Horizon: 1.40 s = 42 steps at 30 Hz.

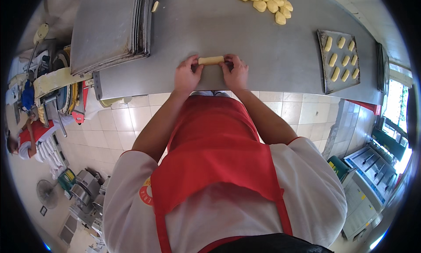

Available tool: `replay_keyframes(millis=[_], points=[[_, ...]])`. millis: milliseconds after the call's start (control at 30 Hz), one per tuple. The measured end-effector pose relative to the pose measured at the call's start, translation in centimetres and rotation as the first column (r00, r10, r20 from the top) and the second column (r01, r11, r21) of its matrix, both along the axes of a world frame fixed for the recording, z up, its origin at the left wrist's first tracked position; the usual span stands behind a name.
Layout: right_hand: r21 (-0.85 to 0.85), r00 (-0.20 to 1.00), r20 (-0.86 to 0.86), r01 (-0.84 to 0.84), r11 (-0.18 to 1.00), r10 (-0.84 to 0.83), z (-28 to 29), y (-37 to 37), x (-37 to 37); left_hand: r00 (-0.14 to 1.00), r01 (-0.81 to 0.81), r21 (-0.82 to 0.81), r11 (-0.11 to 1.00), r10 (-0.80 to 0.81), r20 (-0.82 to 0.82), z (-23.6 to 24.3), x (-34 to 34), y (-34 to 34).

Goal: The person shapes dough pieces by hand on a metal table, placing pieces of cheese inside before rolling them into cylinders and arranging them on baking sheets.

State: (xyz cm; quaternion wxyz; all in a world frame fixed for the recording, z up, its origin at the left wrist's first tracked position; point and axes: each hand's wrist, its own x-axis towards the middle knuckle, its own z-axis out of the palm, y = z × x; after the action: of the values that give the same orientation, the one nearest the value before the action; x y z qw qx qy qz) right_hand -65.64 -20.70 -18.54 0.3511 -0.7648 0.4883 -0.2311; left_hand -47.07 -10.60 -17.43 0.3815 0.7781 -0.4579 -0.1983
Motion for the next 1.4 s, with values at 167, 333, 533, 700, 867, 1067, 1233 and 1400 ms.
replay_keyframes(millis=[167,333,533,700,867,1067,1233,1400], points=[[-0.205,0.932,0.064,-0.339,0.918,0.358,2.2,-2.0,-0.3,0.993,0.116,-0.031,0.993,-0.117,-0.02,1.2,0.8,-0.4],[-0.207,0.799,0.068,-0.574,0.792,0.597,6.1,-1.5,4.7,0.957,0.29,0.146,0.946,-0.281,-0.077,7.4,7.4,-0.1],[-0.789,0.484,0.402,-0.248,0.563,0.777,26.2,4.7,24.8,0.974,0.225,-0.764,0.605,-0.152,0.166,31.6,23.1,11.5],[-0.592,0.512,0.583,-0.265,0.761,0.631,27.8,10.1,42.3,0.988,0.045,-0.861,0.506,0.104,0.113,32.8,31.2,23.4],[-0.292,0.759,0.104,-0.594,0.75,0.642,15.9,11.2,47.6,0.961,-0.275,-0.7,0.659,0.2,-0.189,23.2,34.1,32.1],[-0.292,0.714,0.087,-0.649,0.703,0.695,16.1,10.9,48.5,0.911,-0.354,-0.641,0.681,0.096,-0.401,17.1,35.6,34.3],[-0.246,0.731,0.059,-0.649,0.72,0.68,18.8,10.6,46.1,0.942,-0.227,-0.647,0.728,-0.005,-0.336,17.7,36.0,28.7],[-0.527,0.864,0.063,-0.397,0.751,0.5,20.2,5.3,33.2,0.945,-0.106,-0.652,0.751,-0.127,-0.301,17.4,32.7,23.4]])
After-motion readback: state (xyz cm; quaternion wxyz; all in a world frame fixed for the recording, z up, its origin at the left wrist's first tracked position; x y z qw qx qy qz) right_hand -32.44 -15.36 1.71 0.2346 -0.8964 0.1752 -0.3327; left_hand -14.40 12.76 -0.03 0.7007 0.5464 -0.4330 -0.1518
